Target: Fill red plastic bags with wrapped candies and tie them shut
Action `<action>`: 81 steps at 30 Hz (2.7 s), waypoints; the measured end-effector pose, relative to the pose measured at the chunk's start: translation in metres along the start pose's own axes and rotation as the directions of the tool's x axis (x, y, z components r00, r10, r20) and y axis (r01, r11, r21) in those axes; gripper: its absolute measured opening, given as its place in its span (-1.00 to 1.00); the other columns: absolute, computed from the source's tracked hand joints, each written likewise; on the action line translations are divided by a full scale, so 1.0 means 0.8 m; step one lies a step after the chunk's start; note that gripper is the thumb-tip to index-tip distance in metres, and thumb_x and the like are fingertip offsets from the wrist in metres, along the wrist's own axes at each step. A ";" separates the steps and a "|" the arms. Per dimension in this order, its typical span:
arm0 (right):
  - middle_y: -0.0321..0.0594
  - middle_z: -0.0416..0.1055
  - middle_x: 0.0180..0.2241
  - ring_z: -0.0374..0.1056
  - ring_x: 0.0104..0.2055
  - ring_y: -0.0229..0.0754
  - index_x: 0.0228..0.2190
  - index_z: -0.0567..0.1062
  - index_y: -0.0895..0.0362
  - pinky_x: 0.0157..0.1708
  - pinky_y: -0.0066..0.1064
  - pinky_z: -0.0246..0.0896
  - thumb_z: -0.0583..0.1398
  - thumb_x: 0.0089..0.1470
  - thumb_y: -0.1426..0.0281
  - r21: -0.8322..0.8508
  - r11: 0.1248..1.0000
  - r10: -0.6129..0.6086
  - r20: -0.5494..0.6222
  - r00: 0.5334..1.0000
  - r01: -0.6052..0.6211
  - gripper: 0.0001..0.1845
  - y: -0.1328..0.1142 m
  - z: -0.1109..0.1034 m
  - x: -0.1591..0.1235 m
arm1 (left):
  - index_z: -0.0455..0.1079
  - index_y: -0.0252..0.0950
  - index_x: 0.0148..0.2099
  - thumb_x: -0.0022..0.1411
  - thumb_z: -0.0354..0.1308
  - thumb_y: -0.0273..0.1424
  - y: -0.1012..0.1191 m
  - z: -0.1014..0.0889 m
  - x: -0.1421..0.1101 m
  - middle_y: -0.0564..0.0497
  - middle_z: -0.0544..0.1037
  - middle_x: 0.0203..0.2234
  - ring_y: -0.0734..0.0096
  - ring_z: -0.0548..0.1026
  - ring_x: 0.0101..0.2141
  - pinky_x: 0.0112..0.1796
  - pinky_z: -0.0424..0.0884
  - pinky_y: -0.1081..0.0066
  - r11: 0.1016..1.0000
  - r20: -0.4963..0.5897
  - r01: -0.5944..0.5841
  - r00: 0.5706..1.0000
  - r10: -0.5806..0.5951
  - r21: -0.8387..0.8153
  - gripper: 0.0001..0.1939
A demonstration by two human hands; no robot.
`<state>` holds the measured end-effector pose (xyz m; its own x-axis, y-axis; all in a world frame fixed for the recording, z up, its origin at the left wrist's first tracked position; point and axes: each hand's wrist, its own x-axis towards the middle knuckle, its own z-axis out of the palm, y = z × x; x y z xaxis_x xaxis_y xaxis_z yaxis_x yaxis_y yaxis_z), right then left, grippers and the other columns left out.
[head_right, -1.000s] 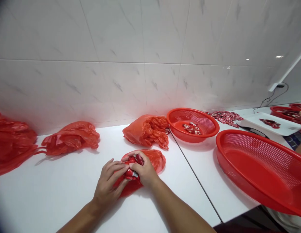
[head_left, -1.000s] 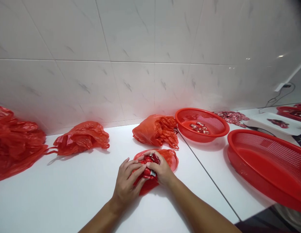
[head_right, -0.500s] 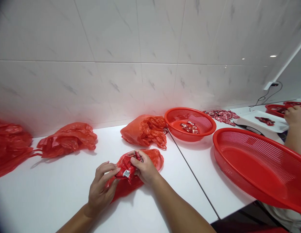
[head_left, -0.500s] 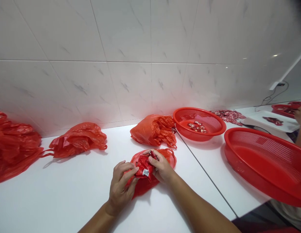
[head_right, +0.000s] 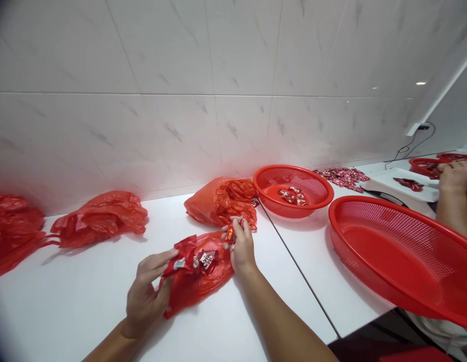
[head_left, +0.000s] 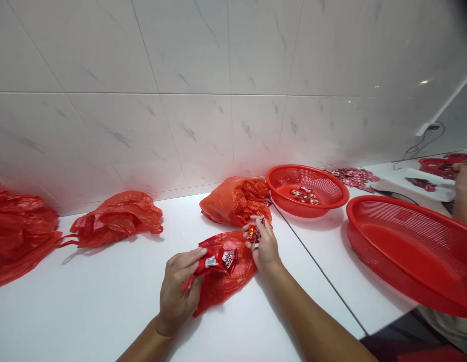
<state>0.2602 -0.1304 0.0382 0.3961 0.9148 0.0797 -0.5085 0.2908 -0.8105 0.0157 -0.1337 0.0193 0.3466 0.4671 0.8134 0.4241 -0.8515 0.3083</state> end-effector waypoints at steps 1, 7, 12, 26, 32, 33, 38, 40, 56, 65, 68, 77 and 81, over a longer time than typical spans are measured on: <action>-0.28 0.52 -0.37 0.43 -0.45 -0.24 -0.08 0.39 0.02 -0.61 -0.52 0.15 0.28 0.17 -0.05 0.051 0.998 0.040 -0.037 0.998 -0.039 -0.52 -0.002 -0.001 0.000 | 0.35 0.00 0.09 0.36 0.14 -0.56 0.001 0.001 0.003 0.07 0.64 0.06 0.18 0.60 0.07 0.18 0.39 -0.13 0.999 0.113 -0.025 0.993 0.021 0.036 -0.64; -0.19 0.60 -0.26 0.56 -0.31 -0.09 -0.04 0.40 0.00 -0.50 -0.39 0.35 0.20 0.24 -0.07 0.007 0.999 0.049 -0.044 0.998 -0.049 -0.53 -0.004 0.001 -0.007 | 0.46 -0.10 -0.15 0.31 0.17 -0.46 0.013 0.009 0.017 0.00 0.67 0.01 0.08 0.59 0.10 0.20 0.40 -0.10 0.996 0.511 0.028 0.857 -0.066 0.083 -0.86; -0.17 0.63 -0.22 0.60 -0.16 -0.02 -0.15 0.41 0.00 -0.19 -0.18 0.52 0.12 0.33 -0.04 -0.157 0.986 -0.021 0.158 0.987 0.046 -0.62 0.002 -0.002 -0.008 | 0.46 -0.10 -0.10 0.34 0.22 -0.34 0.017 0.006 0.022 -0.03 0.67 0.03 0.03 0.57 0.12 0.22 0.39 -0.13 0.997 0.528 0.016 0.848 -0.052 0.072 -0.90; -0.14 0.55 -0.05 0.50 -0.08 -0.11 0.03 0.55 0.01 0.00 -0.23 0.43 0.08 0.42 0.21 -0.506 0.684 -0.330 0.426 0.842 0.525 -0.68 -0.001 -0.004 -0.014 | 0.52 -0.10 -0.10 0.36 0.22 -0.35 0.007 0.011 0.016 0.01 0.66 0.02 0.11 0.59 0.09 0.28 0.28 -0.12 0.991 0.446 -0.010 0.894 -0.050 0.132 -0.91; 0.02 0.45 0.17 0.39 0.19 0.20 0.14 0.55 0.01 0.14 0.06 0.35 0.44 0.06 0.26 -0.829 0.329 -0.036 0.468 0.883 0.453 -0.40 0.015 -0.016 -0.008 | 0.54 -0.08 -0.09 0.35 0.23 -0.31 0.002 0.010 0.015 -0.01 0.62 0.10 0.04 0.52 0.16 0.30 0.20 -0.22 0.981 0.462 -0.015 0.883 -0.077 0.192 -0.88; 0.04 0.43 0.20 0.39 0.20 0.23 0.16 0.54 0.03 0.14 0.08 0.35 0.47 0.01 0.22 -0.852 0.304 -0.039 0.437 0.899 0.427 -0.33 0.014 -0.017 -0.006 | 0.54 -0.08 -0.10 0.35 0.23 -0.29 0.001 0.011 0.014 -0.02 0.62 0.10 0.03 0.52 0.16 0.30 0.21 -0.24 0.979 0.460 -0.009 0.884 -0.087 0.202 -0.89; -0.03 0.53 -0.04 0.44 0.03 0.07 0.01 0.59 0.06 0.10 -0.04 0.35 0.33 0.21 0.15 -0.815 0.282 -0.377 0.391 0.840 0.506 -0.60 -0.013 -0.021 0.000 | 0.54 -0.09 -0.10 0.35 0.22 -0.28 -0.007 0.013 0.011 -0.06 0.60 0.10 -0.01 0.53 0.13 0.29 0.20 -0.30 0.965 0.369 0.073 0.915 -0.165 0.251 -0.88; 0.02 0.51 -0.04 0.40 0.02 0.12 0.00 0.60 0.05 0.07 0.00 0.32 0.34 0.19 0.18 -0.847 0.171 -0.467 0.381 0.798 0.504 -0.62 -0.023 -0.028 0.002 | 0.55 -0.09 -0.02 0.35 0.22 -0.26 -0.013 0.013 0.010 -0.09 0.56 0.14 -0.03 0.52 0.14 0.26 0.28 -0.26 0.954 0.308 0.141 0.925 -0.222 0.265 -0.81; -0.07 0.59 -0.27 0.50 -0.28 -0.07 -0.29 0.60 0.13 -0.44 -0.38 0.06 0.28 -0.01 0.42 -0.892 -0.433 0.358 -0.038 0.933 0.130 -0.83 -0.133 -0.031 0.000 | 0.48 -0.20 0.08 0.33 0.05 -0.17 -0.050 0.011 0.023 -0.04 0.59 -0.35 0.04 0.55 -0.19 -0.05 0.40 0.11 0.641 0.127 0.682 0.644 -0.755 0.353 -0.61; -0.25 0.53 -0.46 0.37 -0.40 -0.20 -0.51 0.53 0.07 -0.50 -0.40 -0.03 0.26 -0.01 0.43 -0.910 -0.196 0.320 0.292 0.901 0.364 -0.93 -0.220 0.047 -0.005 | 0.48 -0.13 -0.07 0.33 0.09 -0.13 -0.053 0.008 0.018 0.10 0.54 -0.45 0.22 0.51 -0.37 -0.28 0.31 0.32 0.599 0.069 0.777 0.599 -0.798 0.194 -0.73; -0.26 0.53 -0.46 0.35 -0.44 -0.21 -0.52 0.50 0.07 -0.52 -0.39 -0.04 0.26 0.03 0.39 -0.918 -0.130 0.302 0.324 0.897 0.375 -0.89 -0.232 0.057 -0.009 | 0.49 -0.13 -0.09 0.32 0.12 -0.12 -0.050 0.006 0.019 0.11 0.53 -0.49 0.23 0.49 -0.41 -0.30 0.30 0.33 0.584 0.057 0.802 0.582 -0.811 0.124 -0.74; -0.26 0.46 -0.53 0.29 -0.48 -0.24 -0.60 0.36 0.10 -0.53 -0.38 -0.08 0.20 0.10 0.33 -0.908 -0.074 0.264 0.382 0.886 0.413 -0.72 -0.244 0.044 -0.009 | 0.46 -0.26 -0.02 0.05 0.29 -0.12 -0.041 -0.002 0.031 0.11 0.51 -0.59 0.31 0.46 -0.53 -0.44 0.29 0.41 0.406 0.050 0.849 0.447 -0.893 -0.339 -0.52; -0.30 0.38 -0.57 0.25 -0.51 -0.26 -0.61 0.30 0.10 -0.54 -0.40 -0.11 0.21 0.10 0.28 -0.916 -0.014 0.172 0.394 0.903 0.402 -0.68 -0.252 0.025 0.001 | 0.41 -0.28 -0.04 -0.06 0.32 -0.24 -0.035 -0.029 0.069 0.23 0.28 -0.70 0.42 0.39 -0.54 -0.42 0.30 0.49 0.337 0.033 0.773 0.418 -0.908 -0.537 -0.49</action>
<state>0.3474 -0.1828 0.2131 -0.0306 0.9864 0.1615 0.8664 0.1067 -0.4877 0.0038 -0.0894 0.0672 -0.2121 0.9762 0.0442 -0.0387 -0.0536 0.9978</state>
